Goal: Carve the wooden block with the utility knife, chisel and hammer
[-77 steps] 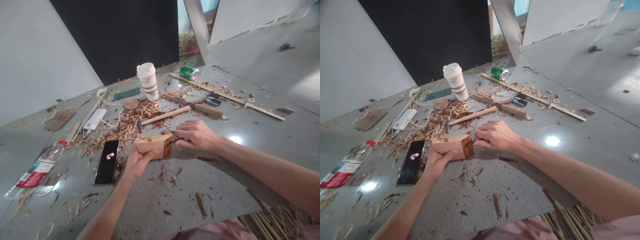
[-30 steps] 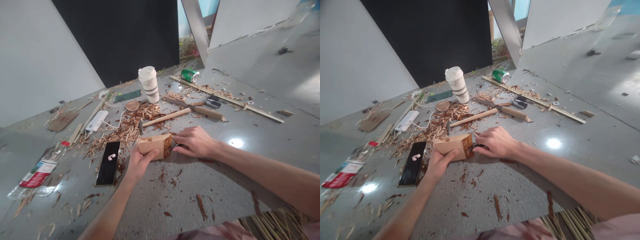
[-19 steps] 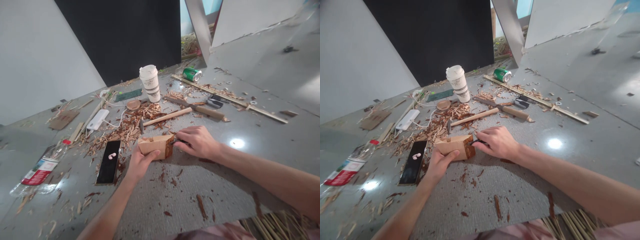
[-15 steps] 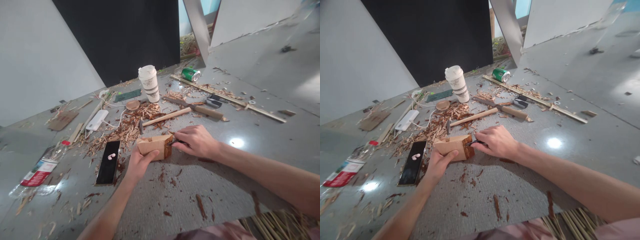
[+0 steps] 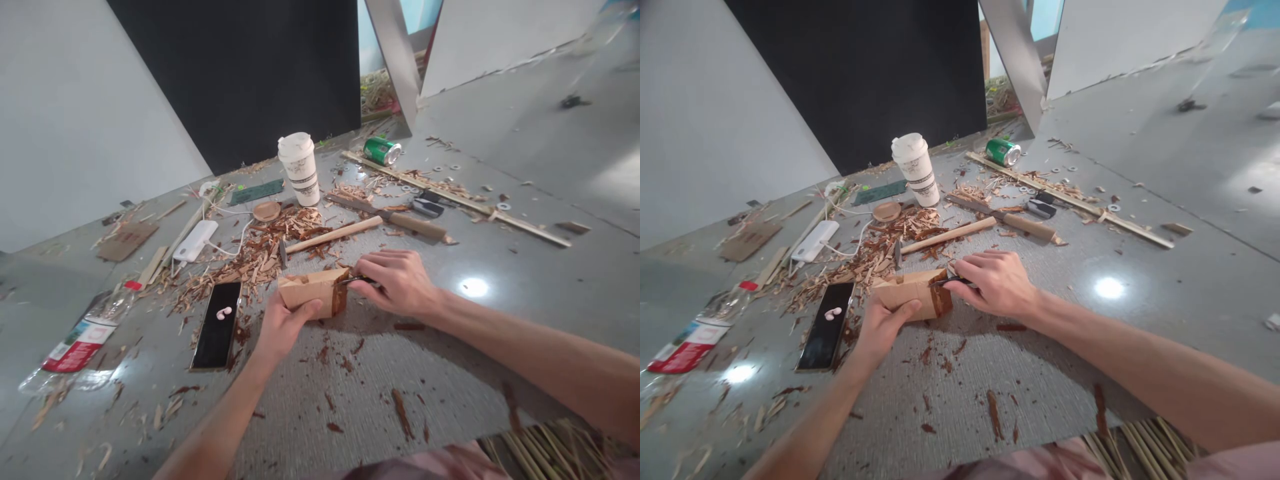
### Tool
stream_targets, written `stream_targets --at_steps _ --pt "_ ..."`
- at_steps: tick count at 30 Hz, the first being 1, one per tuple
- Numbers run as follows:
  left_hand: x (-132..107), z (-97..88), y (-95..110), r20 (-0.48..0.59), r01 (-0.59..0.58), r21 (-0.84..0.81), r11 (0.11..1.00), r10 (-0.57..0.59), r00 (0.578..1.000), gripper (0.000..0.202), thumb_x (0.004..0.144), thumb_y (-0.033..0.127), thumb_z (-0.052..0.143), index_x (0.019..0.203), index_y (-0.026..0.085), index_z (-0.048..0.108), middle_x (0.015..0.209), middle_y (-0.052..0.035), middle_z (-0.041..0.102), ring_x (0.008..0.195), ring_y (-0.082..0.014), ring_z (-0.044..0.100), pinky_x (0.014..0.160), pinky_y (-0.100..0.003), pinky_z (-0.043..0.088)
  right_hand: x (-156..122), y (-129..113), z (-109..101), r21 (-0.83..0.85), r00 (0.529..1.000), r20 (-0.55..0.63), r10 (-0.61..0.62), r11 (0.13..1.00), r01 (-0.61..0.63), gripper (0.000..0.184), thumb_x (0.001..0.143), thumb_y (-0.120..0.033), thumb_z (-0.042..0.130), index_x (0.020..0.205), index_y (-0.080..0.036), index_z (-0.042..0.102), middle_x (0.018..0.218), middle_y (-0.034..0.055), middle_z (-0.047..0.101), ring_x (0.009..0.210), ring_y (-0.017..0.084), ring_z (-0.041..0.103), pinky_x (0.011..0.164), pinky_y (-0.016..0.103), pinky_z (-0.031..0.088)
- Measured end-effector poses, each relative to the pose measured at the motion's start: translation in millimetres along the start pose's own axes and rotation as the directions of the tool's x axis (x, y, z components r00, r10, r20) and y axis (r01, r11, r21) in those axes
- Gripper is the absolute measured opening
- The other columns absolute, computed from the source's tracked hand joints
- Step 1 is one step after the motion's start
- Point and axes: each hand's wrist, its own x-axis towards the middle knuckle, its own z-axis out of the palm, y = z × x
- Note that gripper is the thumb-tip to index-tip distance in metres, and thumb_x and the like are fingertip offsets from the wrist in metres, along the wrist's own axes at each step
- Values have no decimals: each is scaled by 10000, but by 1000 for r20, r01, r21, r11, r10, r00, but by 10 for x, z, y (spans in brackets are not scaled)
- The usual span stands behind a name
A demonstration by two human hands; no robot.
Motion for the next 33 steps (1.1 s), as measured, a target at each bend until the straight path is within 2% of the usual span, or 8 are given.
stream_targets --at_steps 5,11,14,19,26,31,33 --pt "0 -15 -21 -2 -1 9 1000 1 1000 495 813 435 839 1179 123 721 1175 -142 779 1095 -284 729 952 -354 578 -18 7 29 3 1000 -18 15 1000 -15 490 1098 -471 411 730 -190 570 639 12 590 567 148 487 606 322 306" --pt "-22 -35 -5 -20 -6 39 999 7 1000 474 816 464 836 1152 144 739 1150 -129 785 1073 -286 737 911 -338 584 -46 13 44 30 976 213 -43 999 38 489 1101 -502 410 808 -179 632 696 21 650 610 149 552 613 331 288" --pt "-22 -21 -8 -45 20 35 999 -19 999 501 796 482 847 1146 140 739 1138 -137 785 1056 -295 741 902 -354 590 -56 1 49 7 962 273 -25 1000 24 484 1097 -522 410 845 -183 647 723 28 675 627 154 573 612 333 273" --pt "3 2 -48 -90 13 -8 1000 -14 996 526 772 470 865 1158 137 735 1138 -137 786 1060 -295 741 903 -353 588 -66 -47 93 -25 919 385 -82 995 100 452 1074 -537 471 848 -195 661 741 30 708 621 157 587 621 325 275" --pt "9 10 -53 -119 30 -35 999 -34 992 520 742 463 882 1111 130 730 1109 -134 789 1033 -288 738 881 -342 588 -56 -19 87 -33 951 304 -59 997 73 467 1088 -520 438 832 -190 646 747 35 703 629 153 583 619 322 273" --pt "20 9 -55 -107 26 -44 999 -31 994 507 762 453 875 1131 137 730 1117 -127 791 1040 -279 744 878 -326 589 -47 30 78 21 967 235 -98 995 95 455 1090 -500 437 832 -183 637 727 31 675 613 146 548 622 322 286" --pt "19 5 -56 -97 27 -48 998 -32 995 514 777 455 865 1157 137 728 1138 -132 790 1060 -282 745 886 -327 589 -32 46 61 66 972 199 -128 991 117 466 1078 -537 454 817 -187 617 712 21 649 613 147 536 629 319 307"
